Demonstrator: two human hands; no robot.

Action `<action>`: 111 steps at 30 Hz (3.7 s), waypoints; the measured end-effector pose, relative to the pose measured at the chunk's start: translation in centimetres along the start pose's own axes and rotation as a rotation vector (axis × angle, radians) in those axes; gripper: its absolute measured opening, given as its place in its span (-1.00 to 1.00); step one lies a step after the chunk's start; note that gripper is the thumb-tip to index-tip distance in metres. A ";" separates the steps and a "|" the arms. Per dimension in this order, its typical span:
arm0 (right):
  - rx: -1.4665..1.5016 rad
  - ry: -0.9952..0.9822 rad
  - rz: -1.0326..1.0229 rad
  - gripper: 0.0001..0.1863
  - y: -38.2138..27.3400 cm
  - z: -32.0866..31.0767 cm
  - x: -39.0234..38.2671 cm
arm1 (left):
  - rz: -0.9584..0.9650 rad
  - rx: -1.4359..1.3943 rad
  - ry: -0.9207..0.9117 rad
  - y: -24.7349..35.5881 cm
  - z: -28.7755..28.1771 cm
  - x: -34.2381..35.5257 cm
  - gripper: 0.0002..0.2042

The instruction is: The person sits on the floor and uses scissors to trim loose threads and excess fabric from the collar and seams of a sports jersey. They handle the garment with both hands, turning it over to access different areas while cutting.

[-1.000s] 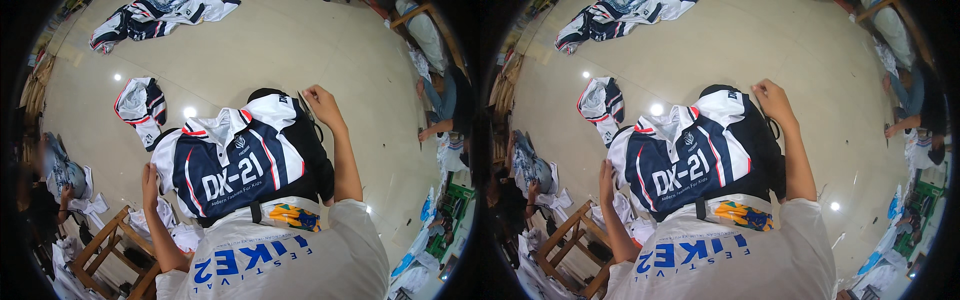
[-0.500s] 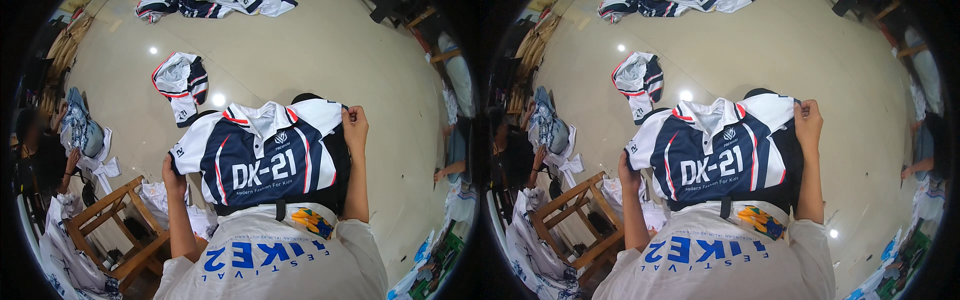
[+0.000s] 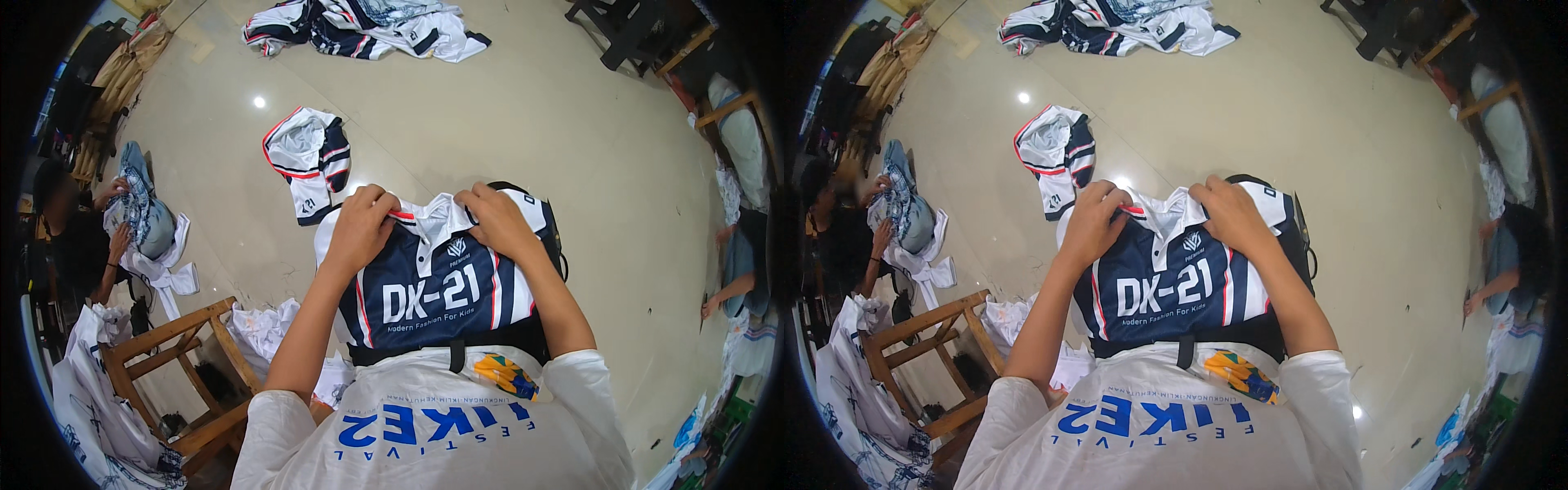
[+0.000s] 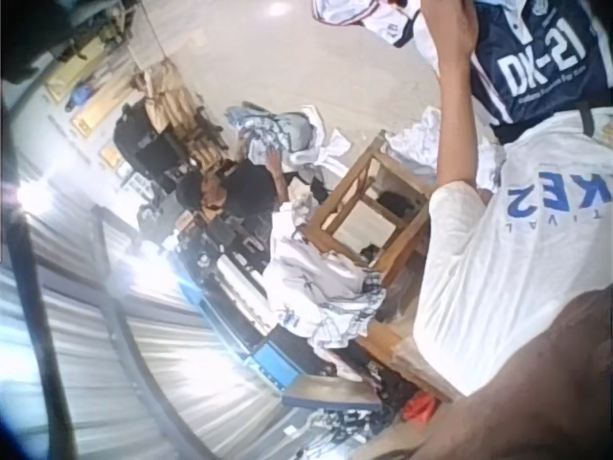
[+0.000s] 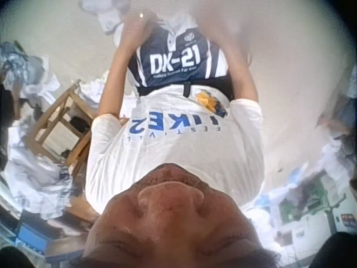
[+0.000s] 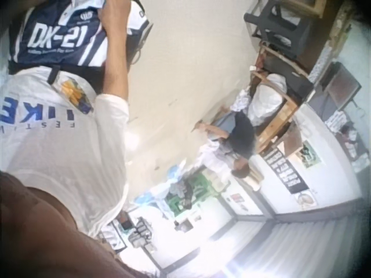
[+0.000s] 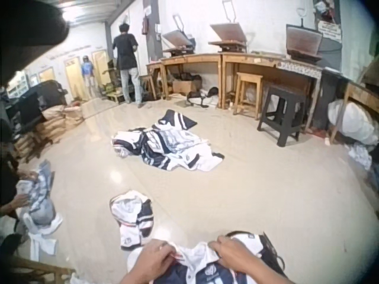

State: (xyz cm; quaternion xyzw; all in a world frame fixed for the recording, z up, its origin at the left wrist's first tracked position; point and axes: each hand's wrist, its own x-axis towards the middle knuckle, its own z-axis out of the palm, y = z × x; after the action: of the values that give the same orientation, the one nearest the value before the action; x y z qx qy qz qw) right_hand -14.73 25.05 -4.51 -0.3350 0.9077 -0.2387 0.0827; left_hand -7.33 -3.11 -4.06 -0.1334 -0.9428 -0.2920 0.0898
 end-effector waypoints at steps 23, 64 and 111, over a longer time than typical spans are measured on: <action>0.128 0.051 0.712 -0.66 -5.6 -4.7 -12.5 | -0.959 -0.183 0.144 0.4 -2.9 -14.0 -0.67; 0.994 0.905 0.286 -0.77 -5.2 -13.7 -8.7 | -0.385 -1.018 0.577 3.0 -16.0 -10.9 -0.69; 0.898 0.993 0.276 -0.78 19.5 -16.7 -0.9 | 0.201 0.029 0.493 -2.9 -4.0 19.7 -0.75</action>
State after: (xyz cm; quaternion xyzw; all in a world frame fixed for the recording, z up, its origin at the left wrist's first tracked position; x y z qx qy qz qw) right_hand -30.31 44.77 0.50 0.0001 0.6854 -0.7049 -0.1829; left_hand -26.52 -3.83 2.55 -0.1500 -0.8786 -0.2915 0.3472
